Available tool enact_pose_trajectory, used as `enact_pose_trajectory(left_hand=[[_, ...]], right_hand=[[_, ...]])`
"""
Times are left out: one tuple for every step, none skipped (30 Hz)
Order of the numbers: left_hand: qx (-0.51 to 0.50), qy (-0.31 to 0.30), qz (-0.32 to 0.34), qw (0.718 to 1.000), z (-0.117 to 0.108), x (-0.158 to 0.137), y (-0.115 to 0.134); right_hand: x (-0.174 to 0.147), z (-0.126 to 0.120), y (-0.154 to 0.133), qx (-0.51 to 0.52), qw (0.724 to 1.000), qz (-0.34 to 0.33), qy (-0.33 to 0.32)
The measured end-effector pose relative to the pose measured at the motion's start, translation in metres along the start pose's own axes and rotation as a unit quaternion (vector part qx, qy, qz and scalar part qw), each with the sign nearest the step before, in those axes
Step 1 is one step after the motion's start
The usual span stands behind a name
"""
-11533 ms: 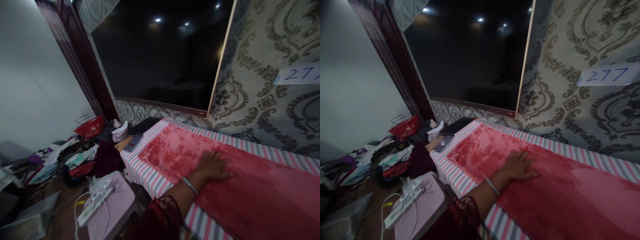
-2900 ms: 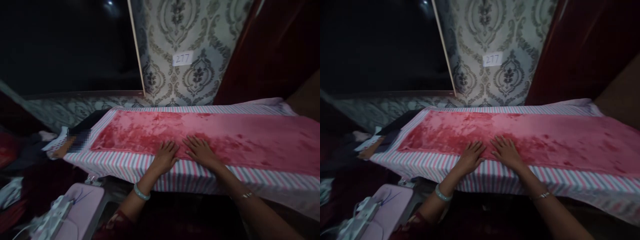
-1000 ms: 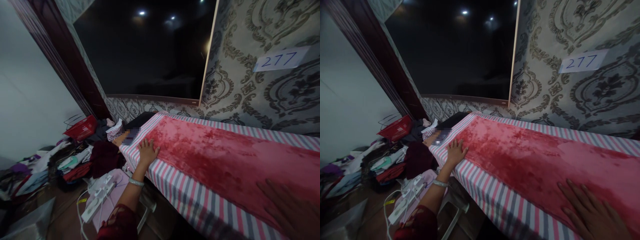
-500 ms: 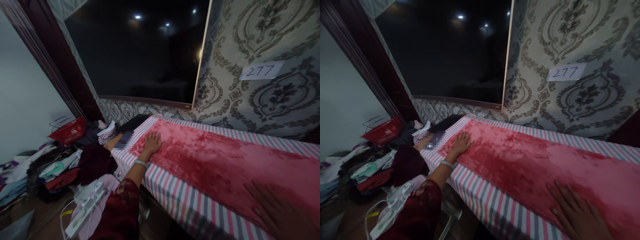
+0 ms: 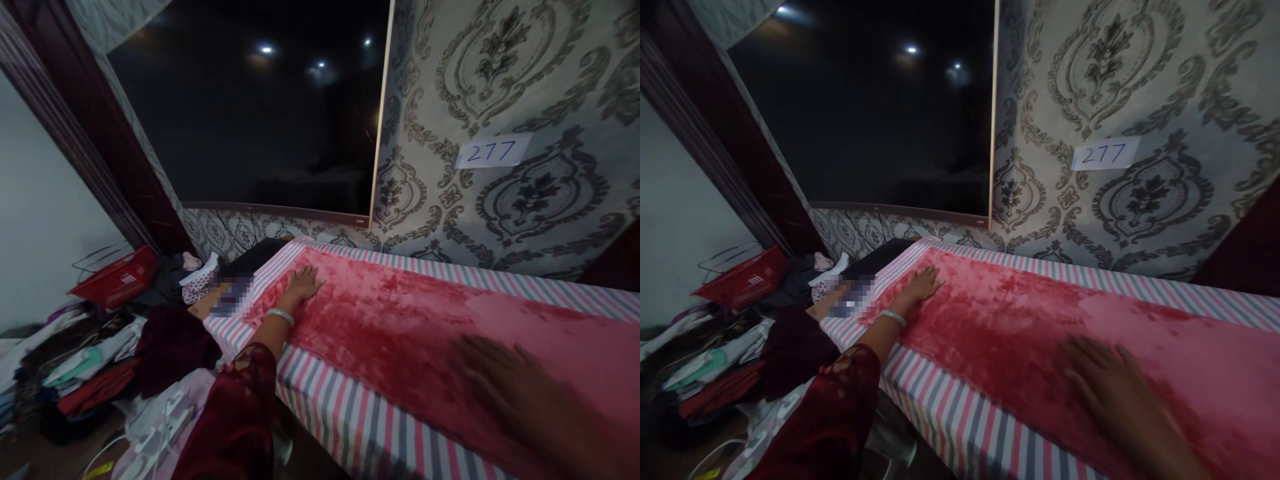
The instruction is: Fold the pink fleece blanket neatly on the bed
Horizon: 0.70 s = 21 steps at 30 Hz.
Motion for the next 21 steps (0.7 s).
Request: enact_pose_trajectory(left_hand=[[-0.001, -0.008, 0.004, 1.000, 0.002, 0.009, 0.001], [-0.002, -0.014, 0.004, 1.000, 0.004, 0.018, 0.001], [-0.003, -0.019, 0.003, 1.000, 0.006, 0.026, -0.001], [-0.004, -0.023, 0.001, 1.000, 0.007, 0.034, -0.003], [-0.005, -0.027, -0.001, 1.000, 0.009, 0.041, -0.006], [-0.008, -0.030, -0.005, 1.000, 0.010, 0.049, -0.010], [-0.010, -0.033, -0.010, 0.999, 0.011, 0.055, -0.014], [-0.013, -0.036, -0.016, 0.999, 0.012, 0.062, -0.018], [-0.017, -0.039, -0.023, 0.999, 0.013, 0.068, -0.022], [-0.021, -0.044, -0.032, 0.998, 0.014, 0.074, -0.026], [-0.025, -0.049, -0.041, 0.998, 0.015, 0.079, -0.029], [-0.028, -0.053, -0.051, 0.997, 0.016, 0.085, -0.032], [-0.032, -0.057, -0.062, 0.996, 0.016, 0.090, -0.034], [-0.034, -0.059, -0.072, 0.995, 0.017, 0.095, -0.036], [-0.036, -0.059, -0.083, 0.994, 0.017, 0.099, -0.037], [-0.038, -0.058, -0.094, 0.993, 0.018, 0.103, -0.039], [-0.039, -0.055, -0.105, 0.992, 0.018, 0.106, -0.039], [-0.040, -0.051, -0.114, 0.991, 0.018, 0.109, -0.040], [-0.041, -0.047, -0.123, 0.990, 0.019, 0.111, -0.040], [-0.042, -0.042, -0.130, 0.990, 0.019, 0.112, -0.041], [-0.042, -0.038, -0.134, 0.989, 0.020, 0.113, -0.041]], right_hand=[[0.008, 0.008, -0.009, -0.004, 1.000, -0.014, -0.019], [0.012, 0.017, -0.016, -0.011, 0.999, -0.027, -0.033], [0.013, 0.026, -0.020, -0.020, 0.998, -0.037, -0.042], [0.012, 0.034, -0.021, -0.029, 0.998, -0.044, -0.045], [0.010, 0.040, -0.020, -0.036, 0.997, -0.049, -0.045], [0.006, 0.046, -0.018, -0.041, 0.997, -0.055, -0.044], [0.001, 0.050, -0.015, -0.044, 0.996, -0.062, -0.045], [-0.002, 0.053, -0.012, -0.045, 0.996, -0.068, -0.047], [-0.006, 0.054, -0.009, -0.046, 0.995, -0.073, -0.047], [-0.008, 0.055, -0.006, -0.048, 0.995, -0.075, -0.047], [-0.010, 0.055, -0.005, -0.052, 0.994, -0.078, -0.048], [-0.011, 0.055, -0.004, -0.056, 0.994, -0.081, -0.048], [-0.013, 0.055, -0.003, -0.060, 0.994, -0.083, -0.045], [-0.014, 0.054, -0.004, -0.064, 0.993, -0.086, -0.041], [-0.015, 0.054, -0.004, -0.066, 0.993, -0.090, -0.038], [-0.016, 0.054, -0.005, -0.067, 0.993, -0.092, -0.036], [-0.017, 0.054, -0.005, -0.066, 0.993, -0.093, -0.036], [-0.018, 0.054, -0.005, -0.065, 0.993, -0.092, -0.038], [-0.019, 0.054, -0.006, -0.061, 0.993, -0.090, -0.041], [-0.019, 0.054, -0.006, -0.057, 0.994, -0.087, -0.046], [-0.019, 0.053, -0.006, -0.052, 0.994, -0.083, -0.048]])
Point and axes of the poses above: each hand's wrist, its own x-axis towards the middle knuckle, its own z-axis out of the palm, y = z × x, the point moved 9 cm from there along x, towards the middle knuckle, and after that the axes turned 7 degrees about x, right-handed, at the moved point
